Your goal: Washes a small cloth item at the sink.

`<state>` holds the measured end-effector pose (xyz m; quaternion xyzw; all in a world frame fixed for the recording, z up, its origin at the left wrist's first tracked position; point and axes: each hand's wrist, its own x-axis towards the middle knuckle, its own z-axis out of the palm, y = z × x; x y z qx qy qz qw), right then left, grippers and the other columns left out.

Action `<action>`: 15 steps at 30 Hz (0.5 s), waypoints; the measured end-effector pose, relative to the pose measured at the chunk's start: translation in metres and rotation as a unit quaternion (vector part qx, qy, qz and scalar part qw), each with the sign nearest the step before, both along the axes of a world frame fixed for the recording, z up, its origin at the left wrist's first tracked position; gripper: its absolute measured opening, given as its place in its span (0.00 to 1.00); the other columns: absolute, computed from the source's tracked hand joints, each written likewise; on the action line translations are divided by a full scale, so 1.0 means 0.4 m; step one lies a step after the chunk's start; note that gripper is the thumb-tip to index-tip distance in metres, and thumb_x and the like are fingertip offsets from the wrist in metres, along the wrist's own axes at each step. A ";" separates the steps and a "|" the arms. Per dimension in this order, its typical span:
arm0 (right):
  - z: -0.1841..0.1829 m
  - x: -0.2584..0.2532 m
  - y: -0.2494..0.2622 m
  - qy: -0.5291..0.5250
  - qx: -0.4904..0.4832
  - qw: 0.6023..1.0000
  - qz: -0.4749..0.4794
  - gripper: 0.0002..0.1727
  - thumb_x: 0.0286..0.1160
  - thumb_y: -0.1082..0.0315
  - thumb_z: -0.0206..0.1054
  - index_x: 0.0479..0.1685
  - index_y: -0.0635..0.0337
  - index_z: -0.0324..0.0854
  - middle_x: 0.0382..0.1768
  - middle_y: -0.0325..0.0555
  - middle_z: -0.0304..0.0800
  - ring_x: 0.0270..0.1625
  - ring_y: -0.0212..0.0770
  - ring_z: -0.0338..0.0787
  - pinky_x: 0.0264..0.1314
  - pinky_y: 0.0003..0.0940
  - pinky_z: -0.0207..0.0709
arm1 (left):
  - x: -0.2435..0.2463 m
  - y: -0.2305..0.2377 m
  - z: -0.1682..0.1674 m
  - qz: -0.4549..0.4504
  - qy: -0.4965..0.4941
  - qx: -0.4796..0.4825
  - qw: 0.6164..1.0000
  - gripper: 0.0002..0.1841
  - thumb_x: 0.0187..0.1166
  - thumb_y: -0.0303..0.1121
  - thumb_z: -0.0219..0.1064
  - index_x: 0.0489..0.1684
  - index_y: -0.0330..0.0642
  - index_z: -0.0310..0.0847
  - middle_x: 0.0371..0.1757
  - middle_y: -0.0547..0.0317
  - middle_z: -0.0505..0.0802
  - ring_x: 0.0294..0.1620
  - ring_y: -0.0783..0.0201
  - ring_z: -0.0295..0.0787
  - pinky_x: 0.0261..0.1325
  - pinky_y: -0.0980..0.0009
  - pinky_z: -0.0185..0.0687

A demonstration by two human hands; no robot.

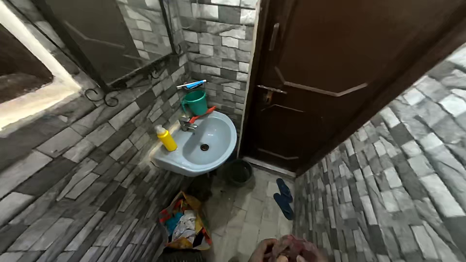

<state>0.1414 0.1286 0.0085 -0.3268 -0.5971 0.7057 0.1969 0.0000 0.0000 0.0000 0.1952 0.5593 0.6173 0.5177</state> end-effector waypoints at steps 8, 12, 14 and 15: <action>0.000 -0.283 0.235 0.040 -0.003 0.979 0.198 0.23 0.78 0.71 0.64 0.72 0.69 0.72 0.60 0.46 0.90 0.60 0.37 0.90 0.66 0.39 0.85 | -0.182 0.096 -0.032 0.087 0.102 -0.027 0.991 0.37 0.67 0.31 0.81 0.78 0.30 0.69 0.64 0.47 0.91 0.61 0.60 0.91 0.69 0.58 0.87; 0.003 -0.404 0.407 0.074 0.028 0.963 0.256 0.23 0.79 0.68 0.65 0.71 0.67 0.75 0.63 0.47 0.88 0.64 0.38 0.88 0.69 0.39 0.83 | -0.265 0.166 0.022 0.113 0.239 -0.165 0.950 0.26 0.77 0.34 0.72 0.74 0.36 0.78 0.54 0.47 0.95 0.52 0.56 0.94 0.62 0.52 0.87; 0.007 -0.449 0.492 0.077 0.049 0.954 0.285 0.22 0.78 0.67 0.66 0.70 0.64 0.78 0.62 0.45 0.89 0.63 0.36 0.88 0.69 0.38 0.83 | -0.292 0.204 0.053 0.145 0.282 -0.192 0.929 0.18 0.80 0.35 0.69 0.64 0.36 0.86 0.46 0.48 0.96 0.45 0.56 0.95 0.56 0.52 0.89; 0.007 -0.476 0.533 0.080 0.051 0.949 0.302 0.21 0.78 0.67 0.65 0.69 0.64 0.79 0.61 0.44 0.90 0.61 0.35 0.89 0.67 0.37 0.84 | -0.306 0.224 0.063 0.167 0.305 -0.186 0.919 0.16 0.80 0.35 0.69 0.59 0.35 0.88 0.44 0.49 0.96 0.43 0.58 0.94 0.54 0.54 0.89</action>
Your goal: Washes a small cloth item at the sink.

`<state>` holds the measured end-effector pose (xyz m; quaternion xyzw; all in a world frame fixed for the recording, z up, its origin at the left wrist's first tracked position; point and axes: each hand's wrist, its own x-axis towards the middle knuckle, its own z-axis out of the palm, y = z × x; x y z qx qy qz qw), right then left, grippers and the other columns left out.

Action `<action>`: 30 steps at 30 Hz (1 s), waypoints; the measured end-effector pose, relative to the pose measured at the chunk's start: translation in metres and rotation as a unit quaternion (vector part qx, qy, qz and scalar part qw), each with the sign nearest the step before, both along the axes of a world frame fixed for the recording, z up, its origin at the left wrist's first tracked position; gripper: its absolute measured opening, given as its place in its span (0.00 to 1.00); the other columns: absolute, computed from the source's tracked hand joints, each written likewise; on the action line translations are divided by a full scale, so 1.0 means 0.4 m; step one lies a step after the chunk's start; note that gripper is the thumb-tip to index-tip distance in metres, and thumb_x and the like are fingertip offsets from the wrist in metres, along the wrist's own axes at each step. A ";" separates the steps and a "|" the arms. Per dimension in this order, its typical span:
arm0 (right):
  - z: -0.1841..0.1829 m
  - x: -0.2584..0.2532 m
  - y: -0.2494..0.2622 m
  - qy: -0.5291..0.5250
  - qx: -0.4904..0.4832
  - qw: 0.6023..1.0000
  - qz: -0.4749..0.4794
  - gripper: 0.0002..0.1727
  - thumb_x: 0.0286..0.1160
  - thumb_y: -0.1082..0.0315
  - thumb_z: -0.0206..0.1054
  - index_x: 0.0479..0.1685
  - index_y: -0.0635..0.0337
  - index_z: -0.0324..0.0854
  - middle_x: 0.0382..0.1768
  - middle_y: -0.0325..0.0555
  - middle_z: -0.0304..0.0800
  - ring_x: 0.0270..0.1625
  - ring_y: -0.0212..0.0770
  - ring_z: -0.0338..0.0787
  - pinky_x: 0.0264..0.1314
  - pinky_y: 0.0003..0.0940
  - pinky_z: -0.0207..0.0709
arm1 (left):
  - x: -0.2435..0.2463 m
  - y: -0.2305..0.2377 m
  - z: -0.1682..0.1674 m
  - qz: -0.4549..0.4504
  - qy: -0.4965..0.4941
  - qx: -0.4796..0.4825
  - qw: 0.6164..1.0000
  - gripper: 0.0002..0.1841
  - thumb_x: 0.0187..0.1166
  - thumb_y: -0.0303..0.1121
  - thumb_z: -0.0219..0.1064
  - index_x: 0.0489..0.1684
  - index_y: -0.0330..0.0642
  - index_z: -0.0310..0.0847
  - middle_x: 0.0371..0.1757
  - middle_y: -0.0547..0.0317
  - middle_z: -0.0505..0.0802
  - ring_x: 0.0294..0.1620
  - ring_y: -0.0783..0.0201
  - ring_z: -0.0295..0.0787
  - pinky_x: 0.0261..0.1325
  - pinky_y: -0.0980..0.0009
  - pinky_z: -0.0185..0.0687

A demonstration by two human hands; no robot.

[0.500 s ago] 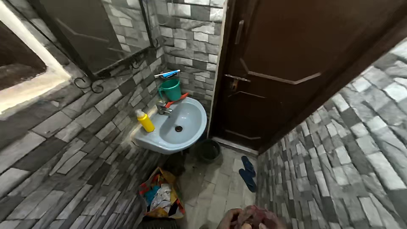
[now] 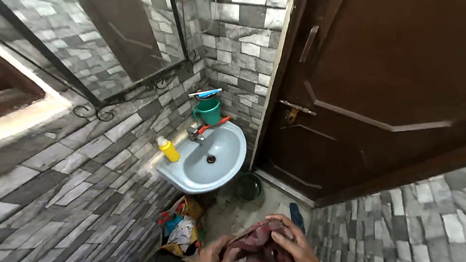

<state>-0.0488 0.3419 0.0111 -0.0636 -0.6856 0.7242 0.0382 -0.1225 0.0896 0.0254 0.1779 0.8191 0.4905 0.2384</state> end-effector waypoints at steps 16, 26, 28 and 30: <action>0.000 -0.322 0.121 0.059 0.093 0.986 0.123 0.20 0.72 0.62 0.77 0.63 0.56 0.88 0.60 0.36 0.92 0.57 0.22 0.88 0.61 0.20 0.81 | -0.166 0.105 0.103 0.194 -0.062 0.367 0.908 0.14 0.80 0.27 0.66 0.61 0.46 0.84 0.52 0.68 0.96 0.50 0.72 0.93 0.56 0.70 0.90; 0.097 -0.627 0.080 -0.067 0.130 0.969 0.200 0.38 0.59 0.59 0.84 0.75 0.51 0.77 0.45 0.38 0.90 0.47 0.32 0.89 0.55 0.32 0.86 | -0.519 0.000 0.036 0.161 -0.130 0.443 0.872 0.17 0.79 0.36 0.69 0.60 0.35 0.83 0.46 0.52 0.95 0.45 0.64 0.93 0.51 0.66 0.92; 0.103 -0.674 0.056 -0.084 0.117 0.969 0.200 0.33 0.58 0.62 0.84 0.69 0.51 0.82 0.42 0.39 0.90 0.45 0.32 0.90 0.54 0.32 0.86 | -0.571 -0.027 0.029 0.159 -0.170 0.441 0.867 0.16 0.81 0.35 0.65 0.60 0.34 0.82 0.46 0.48 0.94 0.45 0.62 0.94 0.52 0.64 0.92; 0.117 -0.719 0.037 -0.094 0.109 0.968 0.205 0.29 0.59 0.63 0.84 0.65 0.52 0.84 0.47 0.41 0.93 0.49 0.34 0.92 0.57 0.34 0.88 | -0.616 -0.049 0.027 0.158 -0.191 0.453 0.857 0.17 0.81 0.34 0.64 0.61 0.33 0.81 0.48 0.45 0.94 0.47 0.60 0.94 0.53 0.62 0.92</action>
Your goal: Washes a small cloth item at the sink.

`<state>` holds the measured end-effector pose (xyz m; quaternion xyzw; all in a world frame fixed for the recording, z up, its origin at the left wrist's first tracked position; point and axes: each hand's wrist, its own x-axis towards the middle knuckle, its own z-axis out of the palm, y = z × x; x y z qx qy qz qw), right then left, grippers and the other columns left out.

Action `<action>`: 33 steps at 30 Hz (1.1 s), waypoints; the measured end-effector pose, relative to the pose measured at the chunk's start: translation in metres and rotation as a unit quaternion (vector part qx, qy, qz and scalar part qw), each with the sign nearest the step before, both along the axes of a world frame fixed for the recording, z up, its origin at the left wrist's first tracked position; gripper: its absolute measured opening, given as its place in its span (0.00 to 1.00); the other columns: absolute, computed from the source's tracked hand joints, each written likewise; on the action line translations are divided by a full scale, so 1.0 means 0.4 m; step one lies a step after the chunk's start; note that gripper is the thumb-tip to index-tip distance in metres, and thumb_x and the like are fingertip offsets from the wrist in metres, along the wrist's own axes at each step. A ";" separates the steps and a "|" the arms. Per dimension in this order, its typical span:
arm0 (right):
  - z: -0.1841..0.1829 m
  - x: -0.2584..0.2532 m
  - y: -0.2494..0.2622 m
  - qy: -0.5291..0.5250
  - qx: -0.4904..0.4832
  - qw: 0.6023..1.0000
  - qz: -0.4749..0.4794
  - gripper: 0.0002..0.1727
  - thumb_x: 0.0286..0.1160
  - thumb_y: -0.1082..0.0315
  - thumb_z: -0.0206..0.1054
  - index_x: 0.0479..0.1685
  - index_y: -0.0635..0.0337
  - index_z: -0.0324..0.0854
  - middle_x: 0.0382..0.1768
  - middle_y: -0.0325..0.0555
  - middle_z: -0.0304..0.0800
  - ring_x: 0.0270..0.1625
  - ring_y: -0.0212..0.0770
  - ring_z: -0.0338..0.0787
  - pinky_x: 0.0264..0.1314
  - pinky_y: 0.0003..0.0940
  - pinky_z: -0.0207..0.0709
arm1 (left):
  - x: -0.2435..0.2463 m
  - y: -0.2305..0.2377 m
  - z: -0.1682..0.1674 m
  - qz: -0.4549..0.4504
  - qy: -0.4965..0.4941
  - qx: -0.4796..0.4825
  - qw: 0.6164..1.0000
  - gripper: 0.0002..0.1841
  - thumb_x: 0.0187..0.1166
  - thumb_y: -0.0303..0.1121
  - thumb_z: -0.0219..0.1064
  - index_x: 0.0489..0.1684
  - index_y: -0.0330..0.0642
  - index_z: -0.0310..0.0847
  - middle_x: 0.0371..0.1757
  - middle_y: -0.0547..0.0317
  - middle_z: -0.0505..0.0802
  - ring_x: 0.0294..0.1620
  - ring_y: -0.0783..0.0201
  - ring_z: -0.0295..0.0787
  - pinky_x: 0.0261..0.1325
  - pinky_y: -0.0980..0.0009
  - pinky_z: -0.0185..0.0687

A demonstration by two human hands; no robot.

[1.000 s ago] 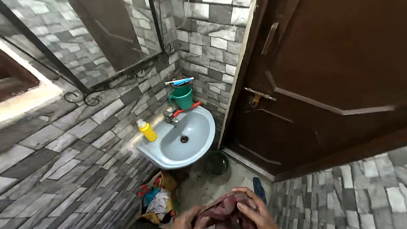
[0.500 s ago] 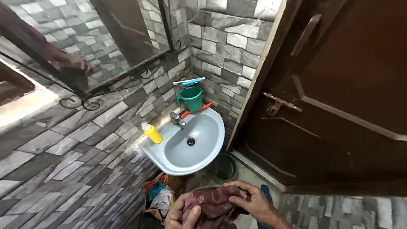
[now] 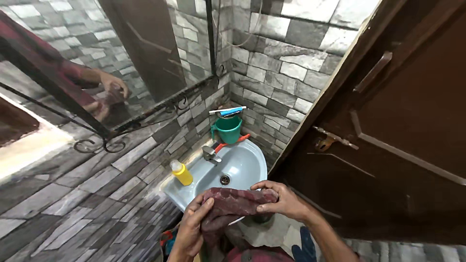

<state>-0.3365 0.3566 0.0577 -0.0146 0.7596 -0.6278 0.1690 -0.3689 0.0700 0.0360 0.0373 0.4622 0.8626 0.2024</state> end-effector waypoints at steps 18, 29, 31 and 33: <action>-0.066 -0.208 -0.091 0.060 0.058 0.973 -0.214 0.17 0.88 0.59 0.61 0.58 0.60 0.88 0.50 0.45 0.93 0.47 0.38 0.92 0.52 0.39 0.88 | -0.125 -0.035 -0.157 -0.065 0.027 -0.344 0.936 0.25 0.68 0.35 0.78 0.65 0.38 0.83 0.56 0.54 0.92 0.53 0.64 0.90 0.59 0.63 0.88; -0.251 -0.346 0.010 -0.089 0.265 0.959 -0.043 0.30 0.86 0.55 0.64 0.81 0.63 0.69 0.65 0.59 0.87 0.65 0.53 0.89 0.72 0.51 0.79 | -0.119 0.134 -0.287 0.034 -0.130 -0.214 0.967 0.17 0.90 0.33 0.54 0.68 0.31 0.72 0.35 0.53 0.91 0.29 0.64 0.89 0.31 0.68 0.87; -0.245 -0.395 0.000 -0.081 0.265 0.960 -0.027 0.26 0.87 0.58 0.63 0.77 0.65 0.73 0.64 0.59 0.87 0.65 0.52 0.89 0.71 0.48 0.79 | -0.113 0.150 -0.313 0.007 -0.131 -0.273 0.953 0.19 0.89 0.34 0.57 0.71 0.31 0.73 0.42 0.51 0.90 0.35 0.65 0.88 0.38 0.67 0.86; -0.247 -0.461 -0.029 -0.042 0.267 0.963 0.008 0.20 0.86 0.59 0.64 0.67 0.65 0.82 0.61 0.57 0.89 0.63 0.50 0.90 0.71 0.48 0.81 | -0.102 0.166 -0.353 0.001 -0.124 -0.292 0.948 0.22 0.88 0.36 0.59 0.74 0.31 0.73 0.54 0.46 0.89 0.47 0.61 0.87 0.52 0.62 0.86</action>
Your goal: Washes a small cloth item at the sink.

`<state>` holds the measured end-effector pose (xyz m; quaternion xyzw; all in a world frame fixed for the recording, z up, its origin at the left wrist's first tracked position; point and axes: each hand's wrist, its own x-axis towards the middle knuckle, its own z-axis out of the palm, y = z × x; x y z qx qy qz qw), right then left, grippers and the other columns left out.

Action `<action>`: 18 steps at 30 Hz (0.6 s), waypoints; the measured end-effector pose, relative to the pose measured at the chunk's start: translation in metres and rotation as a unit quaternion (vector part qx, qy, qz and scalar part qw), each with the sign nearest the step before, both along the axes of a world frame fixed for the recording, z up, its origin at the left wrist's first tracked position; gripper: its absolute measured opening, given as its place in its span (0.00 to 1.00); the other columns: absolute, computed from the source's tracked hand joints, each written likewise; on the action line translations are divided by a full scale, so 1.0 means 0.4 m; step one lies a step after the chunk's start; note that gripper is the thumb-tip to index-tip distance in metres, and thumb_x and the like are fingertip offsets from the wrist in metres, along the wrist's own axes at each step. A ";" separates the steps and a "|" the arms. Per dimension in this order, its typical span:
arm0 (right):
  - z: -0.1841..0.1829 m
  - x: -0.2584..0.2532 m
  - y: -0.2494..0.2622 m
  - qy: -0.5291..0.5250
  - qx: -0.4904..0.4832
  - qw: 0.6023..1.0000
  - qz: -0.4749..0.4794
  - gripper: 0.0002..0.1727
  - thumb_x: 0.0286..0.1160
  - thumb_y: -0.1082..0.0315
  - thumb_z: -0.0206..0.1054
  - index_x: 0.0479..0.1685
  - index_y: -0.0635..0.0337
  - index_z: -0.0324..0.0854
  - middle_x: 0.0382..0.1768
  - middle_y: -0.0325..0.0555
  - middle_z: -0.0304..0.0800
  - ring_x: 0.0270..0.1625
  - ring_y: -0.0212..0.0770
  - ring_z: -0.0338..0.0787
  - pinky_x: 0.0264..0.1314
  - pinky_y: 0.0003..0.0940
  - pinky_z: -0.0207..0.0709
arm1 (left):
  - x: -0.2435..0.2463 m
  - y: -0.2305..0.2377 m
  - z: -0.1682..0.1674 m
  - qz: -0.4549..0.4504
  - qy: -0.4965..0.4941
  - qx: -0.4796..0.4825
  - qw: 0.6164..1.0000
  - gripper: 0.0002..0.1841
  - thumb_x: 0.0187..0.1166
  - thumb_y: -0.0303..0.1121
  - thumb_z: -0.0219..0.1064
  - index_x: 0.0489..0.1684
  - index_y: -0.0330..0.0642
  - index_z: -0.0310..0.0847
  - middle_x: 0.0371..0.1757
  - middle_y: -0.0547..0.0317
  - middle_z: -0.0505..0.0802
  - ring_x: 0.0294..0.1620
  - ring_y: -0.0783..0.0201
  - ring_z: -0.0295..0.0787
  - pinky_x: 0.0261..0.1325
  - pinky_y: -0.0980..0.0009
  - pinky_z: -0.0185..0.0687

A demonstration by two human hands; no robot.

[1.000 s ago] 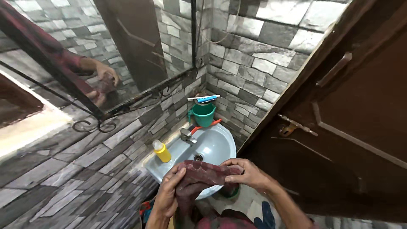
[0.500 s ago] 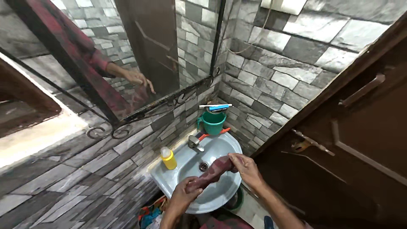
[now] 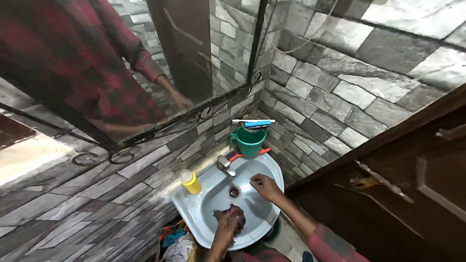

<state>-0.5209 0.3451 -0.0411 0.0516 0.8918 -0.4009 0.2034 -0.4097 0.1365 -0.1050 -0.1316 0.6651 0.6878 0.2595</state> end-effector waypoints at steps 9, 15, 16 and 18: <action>-0.071 -0.261 -0.206 0.119 0.097 0.978 0.138 0.28 0.75 0.51 0.73 0.64 0.64 0.82 0.59 0.62 0.88 0.63 0.61 0.88 0.65 0.62 0.80 | -0.009 0.003 -0.015 0.021 -0.023 -0.091 0.995 0.25 0.87 0.40 0.61 0.76 0.31 0.73 0.66 0.37 0.86 0.62 0.50 0.86 0.66 0.51 0.81; -0.064 -0.300 -0.200 0.104 0.134 0.965 0.197 0.17 0.78 0.59 0.71 0.54 0.64 0.87 0.50 0.63 0.91 0.57 0.64 0.90 0.60 0.66 0.79 | -0.036 -0.009 -0.031 0.029 -0.060 -0.107 0.992 0.28 0.86 0.44 0.63 0.76 0.31 0.71 0.64 0.36 0.86 0.61 0.48 0.86 0.66 0.49 0.81; -0.065 -0.308 -0.190 0.113 0.133 0.962 0.211 0.17 0.78 0.61 0.71 0.57 0.63 0.87 0.50 0.63 0.92 0.57 0.64 0.90 0.61 0.66 0.79 | -0.047 -0.006 -0.045 0.028 -0.059 -0.108 0.992 0.28 0.86 0.45 0.63 0.76 0.31 0.72 0.63 0.36 0.87 0.59 0.48 0.87 0.62 0.49 0.83; -0.073 -0.329 -0.169 0.140 0.119 0.953 0.239 0.17 0.77 0.62 0.72 0.59 0.62 0.89 0.50 0.61 0.93 0.58 0.63 0.91 0.64 0.64 0.79 | -0.081 -0.004 -0.075 0.011 -0.051 -0.093 0.994 0.30 0.86 0.45 0.63 0.79 0.32 0.69 0.69 0.35 0.84 0.67 0.46 0.84 0.71 0.47 0.79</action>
